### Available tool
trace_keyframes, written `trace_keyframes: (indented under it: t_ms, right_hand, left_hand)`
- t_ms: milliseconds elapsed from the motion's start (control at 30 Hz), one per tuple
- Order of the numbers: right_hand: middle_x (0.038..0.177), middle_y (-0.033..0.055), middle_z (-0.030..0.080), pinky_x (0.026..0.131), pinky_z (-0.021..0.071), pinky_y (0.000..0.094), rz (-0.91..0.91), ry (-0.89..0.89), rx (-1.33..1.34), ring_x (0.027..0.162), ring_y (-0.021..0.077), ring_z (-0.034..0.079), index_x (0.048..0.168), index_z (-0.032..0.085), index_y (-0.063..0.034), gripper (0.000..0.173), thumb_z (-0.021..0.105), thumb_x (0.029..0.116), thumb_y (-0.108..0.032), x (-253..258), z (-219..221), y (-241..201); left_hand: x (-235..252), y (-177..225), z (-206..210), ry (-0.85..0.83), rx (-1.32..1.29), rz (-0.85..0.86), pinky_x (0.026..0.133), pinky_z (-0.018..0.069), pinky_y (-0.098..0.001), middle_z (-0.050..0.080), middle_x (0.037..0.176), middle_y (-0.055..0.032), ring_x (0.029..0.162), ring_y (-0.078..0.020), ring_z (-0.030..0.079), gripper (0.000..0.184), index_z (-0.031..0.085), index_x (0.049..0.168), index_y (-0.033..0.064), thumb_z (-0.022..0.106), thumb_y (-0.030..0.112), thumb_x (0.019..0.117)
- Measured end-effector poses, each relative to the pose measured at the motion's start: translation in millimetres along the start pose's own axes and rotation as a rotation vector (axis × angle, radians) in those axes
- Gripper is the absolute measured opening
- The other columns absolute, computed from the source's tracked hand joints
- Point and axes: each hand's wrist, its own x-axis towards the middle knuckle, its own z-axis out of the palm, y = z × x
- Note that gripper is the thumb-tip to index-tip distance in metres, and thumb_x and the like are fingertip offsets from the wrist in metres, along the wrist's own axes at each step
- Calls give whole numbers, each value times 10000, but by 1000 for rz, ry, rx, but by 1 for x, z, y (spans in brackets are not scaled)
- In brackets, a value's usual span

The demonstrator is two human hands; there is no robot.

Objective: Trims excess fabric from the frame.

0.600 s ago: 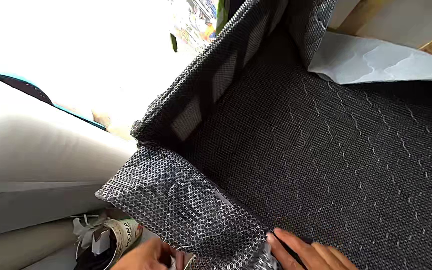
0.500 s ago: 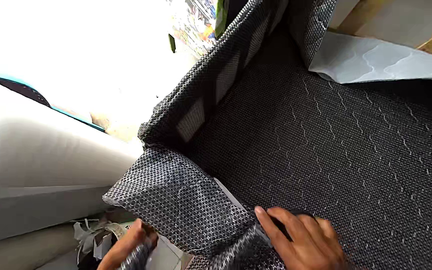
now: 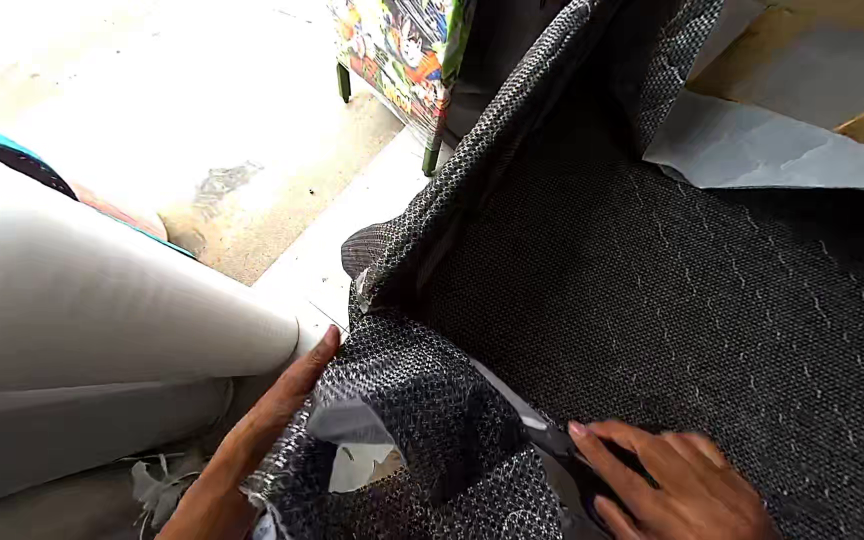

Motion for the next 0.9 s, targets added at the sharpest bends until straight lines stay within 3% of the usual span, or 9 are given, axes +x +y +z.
trace_keyframes:
  t_ms: [100,200,367,467,567,633,700,767,900]
  right_hand:
    - [1167,116,695,805,456,520,51,-117,33,879,307,636,1369,648,-275,466,624,921,-400,-21,-17,9]
    - [1163,123,688,816,433,530,90,-132,52,881,315,625,1364,648,-277,460,606,927,-415,-18,-24,10]
    - [1198,75,663,832,387,486,97,-69,105,875,254,574,1415,604,-365,481,549,954,-492,-3,-3,4]
    - [1216,79,669,847,413,470,110,-112,204,910,251,599,1409,612,-342,484,587,940,-456,-15,-4,17]
    - [1221,127,669,872,426,503,140,-178,257,957,290,610,1394,633,-276,526,647,903,-465,-28,-22,32]
    - [1215,157,667,882,423,520,144,-209,257,971,315,608,1396,630,-248,547,643,896,-470,-36,-35,37]
    - [1223,160,660,888,420,515,138,-209,241,985,317,603,1410,614,-248,572,633,896,-500,-46,-39,39]
    - [1222,143,662,883,423,499,136,-161,207,984,299,600,1404,622,-262,555,625,899,-492,-54,-38,39]
    - [1253,57,644,938,401,484,99,-60,83,1011,242,592,1409,598,-360,487,592,937,-481,-69,-45,36]
  left_hand:
    - [13,-1,4,-182,-25,-86,890,582,-238,753,1066,69,990,-16,699,311,717,1135,273,548,509,1021]
    - [11,11,15,-255,-43,-148,781,592,-194,768,917,87,838,16,707,151,768,954,283,681,406,939]
    - [27,23,19,-459,-50,-86,709,607,-187,773,867,54,761,3,721,79,774,978,212,705,247,962]
    - [19,19,12,-547,-104,-65,727,587,-163,768,924,104,809,32,705,183,767,1050,267,636,383,999]
    - [2,21,15,-637,244,-78,629,516,-145,684,782,143,695,62,620,419,721,919,244,768,639,789]
    - [-4,31,50,-635,554,-25,764,559,-181,716,867,126,817,66,652,545,739,960,152,816,626,703]
    - [-8,23,83,-469,627,21,793,564,-225,728,854,80,833,37,667,385,750,917,98,804,462,802]
    - [-6,-4,98,-252,630,148,852,576,-232,743,928,89,894,45,677,305,756,1033,122,700,411,956]
    - [-9,-30,72,-281,358,221,917,591,-252,754,1017,99,967,1,700,155,730,1121,166,675,236,995]
